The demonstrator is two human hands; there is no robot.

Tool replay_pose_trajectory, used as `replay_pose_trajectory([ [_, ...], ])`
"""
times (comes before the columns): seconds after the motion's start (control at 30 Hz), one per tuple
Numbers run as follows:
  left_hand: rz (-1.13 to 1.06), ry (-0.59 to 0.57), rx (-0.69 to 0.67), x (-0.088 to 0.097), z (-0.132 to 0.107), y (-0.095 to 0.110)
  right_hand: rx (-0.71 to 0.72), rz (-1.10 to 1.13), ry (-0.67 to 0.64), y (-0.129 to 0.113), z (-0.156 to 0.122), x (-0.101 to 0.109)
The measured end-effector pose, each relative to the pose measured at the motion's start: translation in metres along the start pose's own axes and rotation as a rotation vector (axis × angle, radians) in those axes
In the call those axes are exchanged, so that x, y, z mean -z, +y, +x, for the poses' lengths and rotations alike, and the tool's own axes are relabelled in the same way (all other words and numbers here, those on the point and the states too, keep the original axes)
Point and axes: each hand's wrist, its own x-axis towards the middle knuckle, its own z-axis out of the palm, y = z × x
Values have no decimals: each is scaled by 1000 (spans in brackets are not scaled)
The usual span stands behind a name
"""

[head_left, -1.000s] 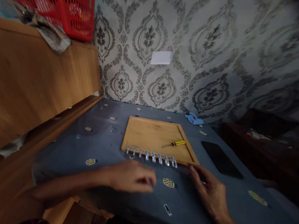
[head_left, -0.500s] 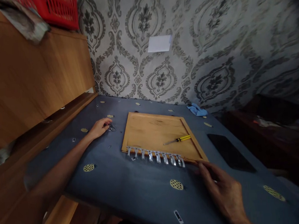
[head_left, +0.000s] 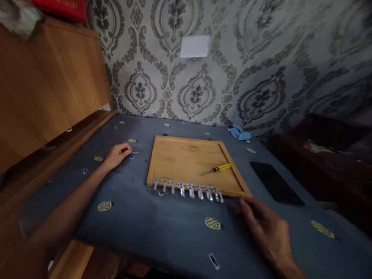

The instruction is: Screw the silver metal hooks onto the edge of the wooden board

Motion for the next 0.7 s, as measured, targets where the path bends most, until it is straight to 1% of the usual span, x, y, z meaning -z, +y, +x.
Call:
replay_pose_trajectory([
  [0.27,-190,26,104,-1,1,-8,-7,7,8,-2,-1,-1],
  [0.43,-258,59,129,-2,0,-9,10,9,-1,0,-1,1],
  [0.57,-304,115,135,-1,-1,-7,22,-5,-2,3,0,2],
  [0.7,-356,143,142,-1,-4,2,78,4,-5,5,-1,3],
])
